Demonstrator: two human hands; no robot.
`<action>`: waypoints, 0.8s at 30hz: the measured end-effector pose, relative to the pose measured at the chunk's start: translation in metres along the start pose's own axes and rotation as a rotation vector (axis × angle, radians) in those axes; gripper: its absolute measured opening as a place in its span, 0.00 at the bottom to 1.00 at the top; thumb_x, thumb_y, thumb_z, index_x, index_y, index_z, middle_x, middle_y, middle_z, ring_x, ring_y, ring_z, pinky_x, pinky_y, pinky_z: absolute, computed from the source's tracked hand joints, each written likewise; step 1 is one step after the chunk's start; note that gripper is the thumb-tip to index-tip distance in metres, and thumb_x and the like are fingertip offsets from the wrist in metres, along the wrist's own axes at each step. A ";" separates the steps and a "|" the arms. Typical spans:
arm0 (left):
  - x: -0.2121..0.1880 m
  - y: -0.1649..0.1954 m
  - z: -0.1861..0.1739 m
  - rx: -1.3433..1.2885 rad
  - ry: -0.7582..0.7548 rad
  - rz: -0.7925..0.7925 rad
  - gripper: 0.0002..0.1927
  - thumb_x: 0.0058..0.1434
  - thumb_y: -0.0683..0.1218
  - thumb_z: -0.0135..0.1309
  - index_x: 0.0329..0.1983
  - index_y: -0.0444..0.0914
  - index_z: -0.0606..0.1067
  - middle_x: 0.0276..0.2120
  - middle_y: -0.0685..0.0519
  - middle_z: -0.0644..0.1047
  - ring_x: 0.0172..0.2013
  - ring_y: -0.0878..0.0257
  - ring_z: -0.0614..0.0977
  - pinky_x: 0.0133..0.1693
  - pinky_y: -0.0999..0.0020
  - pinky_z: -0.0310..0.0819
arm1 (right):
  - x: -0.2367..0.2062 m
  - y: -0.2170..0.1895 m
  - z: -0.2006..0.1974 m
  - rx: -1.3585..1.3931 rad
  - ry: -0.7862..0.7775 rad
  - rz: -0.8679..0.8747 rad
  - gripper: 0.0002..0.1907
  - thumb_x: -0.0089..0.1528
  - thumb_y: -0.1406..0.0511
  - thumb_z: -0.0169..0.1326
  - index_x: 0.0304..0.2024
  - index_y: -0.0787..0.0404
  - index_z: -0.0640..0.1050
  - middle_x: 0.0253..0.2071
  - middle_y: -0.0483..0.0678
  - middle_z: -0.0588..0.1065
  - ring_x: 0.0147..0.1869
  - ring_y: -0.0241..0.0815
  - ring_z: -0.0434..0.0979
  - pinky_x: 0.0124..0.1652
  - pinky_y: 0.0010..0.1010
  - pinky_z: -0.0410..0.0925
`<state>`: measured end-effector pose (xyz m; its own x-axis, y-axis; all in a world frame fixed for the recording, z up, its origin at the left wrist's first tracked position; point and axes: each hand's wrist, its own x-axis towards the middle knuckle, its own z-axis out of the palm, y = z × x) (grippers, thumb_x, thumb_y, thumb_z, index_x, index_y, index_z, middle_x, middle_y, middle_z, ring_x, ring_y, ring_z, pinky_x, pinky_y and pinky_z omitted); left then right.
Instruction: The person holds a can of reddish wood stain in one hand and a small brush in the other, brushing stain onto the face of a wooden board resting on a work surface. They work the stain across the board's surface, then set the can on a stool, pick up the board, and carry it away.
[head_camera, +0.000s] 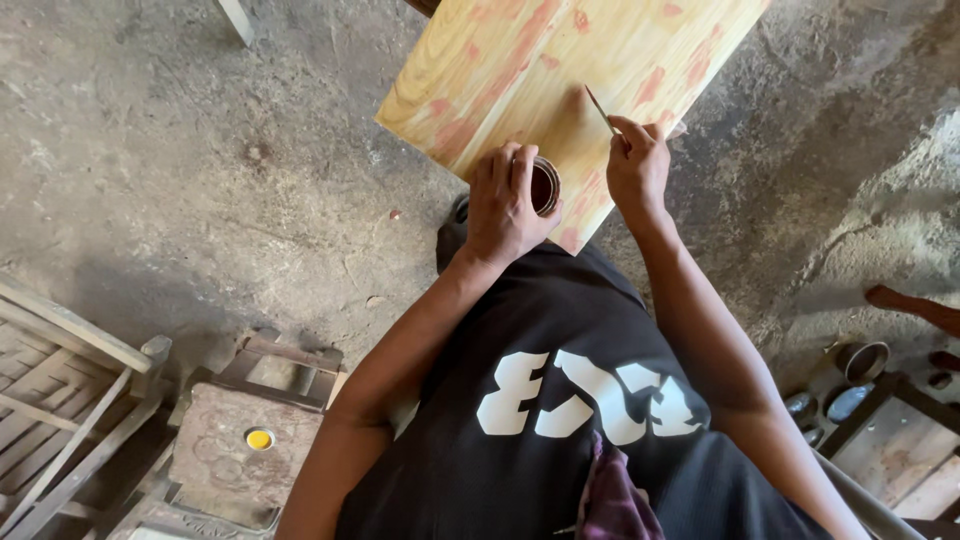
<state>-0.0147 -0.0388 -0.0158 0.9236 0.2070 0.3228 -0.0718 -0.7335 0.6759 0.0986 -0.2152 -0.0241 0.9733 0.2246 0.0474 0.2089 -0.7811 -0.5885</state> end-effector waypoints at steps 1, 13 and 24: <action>0.001 0.000 0.000 -0.007 0.011 0.011 0.38 0.49 0.48 0.70 0.60 0.35 0.65 0.52 0.40 0.71 0.53 0.43 0.74 0.56 0.49 0.69 | 0.003 -0.003 0.002 0.023 -0.031 0.062 0.15 0.65 0.72 0.55 0.52 0.56 0.83 0.40 0.53 0.73 0.39 0.49 0.76 0.41 0.37 0.70; -0.002 0.001 0.000 -0.030 -0.005 0.017 0.37 0.50 0.48 0.69 0.59 0.33 0.65 0.52 0.39 0.72 0.53 0.42 0.75 0.57 0.50 0.70 | 0.001 -0.005 -0.003 -0.187 0.005 -0.122 0.18 0.61 0.72 0.62 0.54 0.55 0.85 0.39 0.52 0.70 0.44 0.51 0.72 0.44 0.39 0.69; -0.007 -0.001 -0.007 -0.025 0.009 0.025 0.37 0.50 0.48 0.69 0.59 0.33 0.65 0.53 0.37 0.72 0.53 0.41 0.75 0.57 0.50 0.70 | -0.013 -0.010 -0.008 -0.095 -0.078 -0.140 0.16 0.66 0.72 0.57 0.54 0.53 0.85 0.37 0.51 0.71 0.44 0.48 0.72 0.45 0.37 0.69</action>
<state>-0.0233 -0.0348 -0.0138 0.9179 0.1951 0.3455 -0.1039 -0.7221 0.6839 0.0850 -0.2148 -0.0127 0.9244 0.3770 0.0588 0.3539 -0.7895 -0.5014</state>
